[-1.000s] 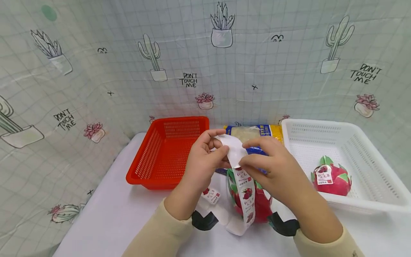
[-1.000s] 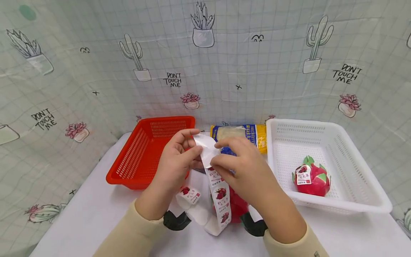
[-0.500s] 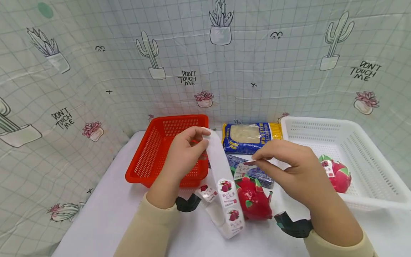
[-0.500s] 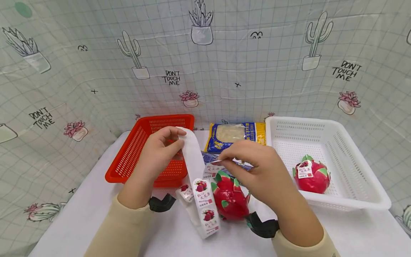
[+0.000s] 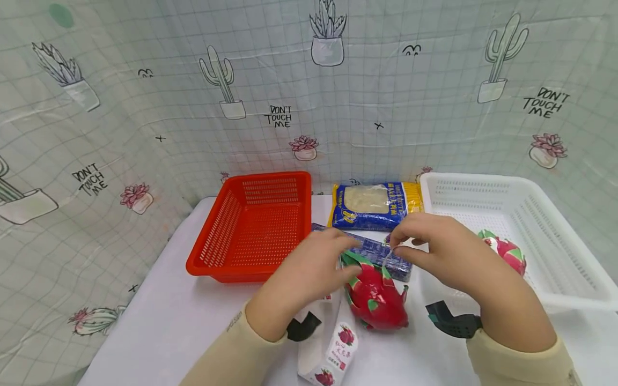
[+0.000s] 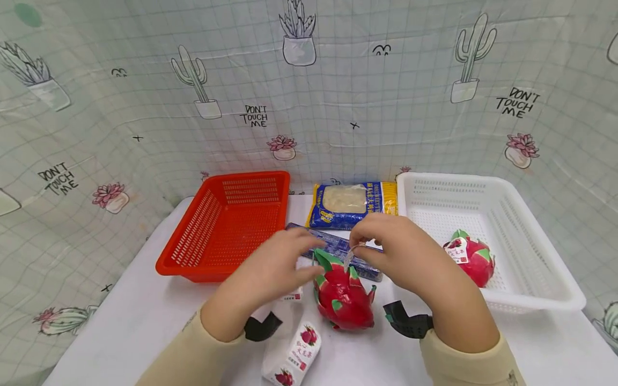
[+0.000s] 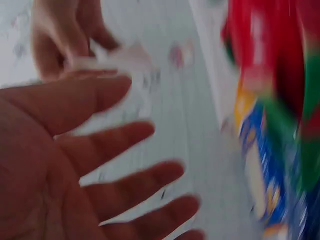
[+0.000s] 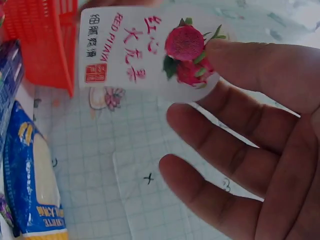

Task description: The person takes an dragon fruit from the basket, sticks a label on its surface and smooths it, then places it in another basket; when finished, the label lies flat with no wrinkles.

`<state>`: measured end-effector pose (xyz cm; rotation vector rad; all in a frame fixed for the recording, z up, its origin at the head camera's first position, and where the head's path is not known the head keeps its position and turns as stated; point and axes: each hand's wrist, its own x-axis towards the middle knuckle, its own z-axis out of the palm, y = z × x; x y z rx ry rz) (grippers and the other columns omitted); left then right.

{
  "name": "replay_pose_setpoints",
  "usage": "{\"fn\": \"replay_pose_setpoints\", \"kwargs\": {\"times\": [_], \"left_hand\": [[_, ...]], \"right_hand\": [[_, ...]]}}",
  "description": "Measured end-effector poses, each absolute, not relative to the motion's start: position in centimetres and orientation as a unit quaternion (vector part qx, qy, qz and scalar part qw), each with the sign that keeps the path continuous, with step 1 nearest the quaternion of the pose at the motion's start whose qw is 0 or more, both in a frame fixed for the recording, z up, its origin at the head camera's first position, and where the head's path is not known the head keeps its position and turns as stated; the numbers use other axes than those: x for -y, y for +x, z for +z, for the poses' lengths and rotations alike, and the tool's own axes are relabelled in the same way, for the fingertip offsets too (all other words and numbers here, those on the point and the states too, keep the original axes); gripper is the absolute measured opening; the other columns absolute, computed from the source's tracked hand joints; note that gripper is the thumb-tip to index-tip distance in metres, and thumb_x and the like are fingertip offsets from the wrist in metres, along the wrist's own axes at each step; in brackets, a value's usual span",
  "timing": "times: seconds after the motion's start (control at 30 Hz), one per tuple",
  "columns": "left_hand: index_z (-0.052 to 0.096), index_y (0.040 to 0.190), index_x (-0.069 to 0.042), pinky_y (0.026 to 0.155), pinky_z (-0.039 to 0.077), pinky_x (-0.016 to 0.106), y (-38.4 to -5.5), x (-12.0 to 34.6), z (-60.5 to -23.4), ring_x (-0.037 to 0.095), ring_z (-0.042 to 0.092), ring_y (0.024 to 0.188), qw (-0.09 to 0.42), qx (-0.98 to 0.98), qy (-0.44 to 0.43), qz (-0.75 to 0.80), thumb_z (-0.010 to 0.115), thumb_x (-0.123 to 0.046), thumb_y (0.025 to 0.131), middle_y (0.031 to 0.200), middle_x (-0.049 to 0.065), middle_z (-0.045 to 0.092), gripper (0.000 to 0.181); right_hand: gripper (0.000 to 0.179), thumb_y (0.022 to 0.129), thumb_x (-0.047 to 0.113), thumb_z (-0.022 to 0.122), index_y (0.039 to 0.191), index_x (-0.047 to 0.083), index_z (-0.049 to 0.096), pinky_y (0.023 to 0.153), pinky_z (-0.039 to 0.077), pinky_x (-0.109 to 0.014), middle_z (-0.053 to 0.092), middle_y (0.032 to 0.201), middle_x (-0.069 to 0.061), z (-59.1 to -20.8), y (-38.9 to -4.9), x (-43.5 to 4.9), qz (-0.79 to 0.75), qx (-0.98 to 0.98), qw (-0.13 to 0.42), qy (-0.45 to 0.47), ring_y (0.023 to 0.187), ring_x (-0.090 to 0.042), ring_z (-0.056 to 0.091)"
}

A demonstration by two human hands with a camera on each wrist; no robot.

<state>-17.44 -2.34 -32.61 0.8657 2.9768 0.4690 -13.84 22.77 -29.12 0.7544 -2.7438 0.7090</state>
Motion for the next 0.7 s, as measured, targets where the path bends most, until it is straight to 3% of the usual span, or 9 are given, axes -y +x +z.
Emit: {"fn": "replay_pose_setpoints", "kwargs": {"times": [0.1,0.2,0.37,0.7], "left_hand": [[0.068,0.143,-0.033,0.098,0.062,0.039,-16.5,0.6,-33.8,0.021,0.065,0.125,0.072,-0.932,0.332,0.130,0.080,-0.053,0.092,0.141,-0.003,0.068,0.056],[0.064,0.146,-0.037,0.093,0.063,0.038,-16.2,-0.6,-35.1,0.021,0.066,0.120,0.110,-0.937,0.313,0.110,0.083,-0.062,0.085,0.142,-0.002,0.066,0.069],[0.064,0.146,-0.034,0.090,0.064,0.038,-16.8,-0.9,-36.2,0.018,0.066,0.116,0.133,-0.942,0.278,0.133,0.088,-0.060,0.081,0.140,0.000,0.065,0.074],[0.066,0.144,-0.035,0.093,0.063,0.038,-18.3,0.1,-36.4,0.018,0.063,0.123,0.162,-0.925,0.301,0.169,0.091,-0.046,0.082,0.143,0.000,0.064,0.068]], "right_hand": [[0.021,0.093,0.011,0.082,0.096,0.030,0.075,0.086,0.064,-0.044,0.074,0.098,0.015,-29.3,-14.0,-23.2,0.238,0.937,0.079,0.242,0.100,-0.015,0.071],[0.018,0.094,0.012,0.080,0.094,0.029,0.074,0.081,0.062,-0.036,0.072,0.092,0.015,-29.5,-14.1,-23.4,0.241,0.941,0.040,0.233,0.095,-0.012,0.069],[0.013,0.095,0.016,0.080,0.094,0.027,0.073,0.073,0.058,-0.027,0.070,0.086,0.013,-29.6,-14.6,-23.4,0.239,0.946,-0.012,0.219,0.087,-0.011,0.065],[0.018,0.094,0.014,0.081,0.088,0.022,0.066,0.063,0.048,-0.027,0.060,0.077,0.007,-30.9,-15.7,-23.0,0.251,0.941,-0.071,0.216,0.076,-0.013,0.056]]}}
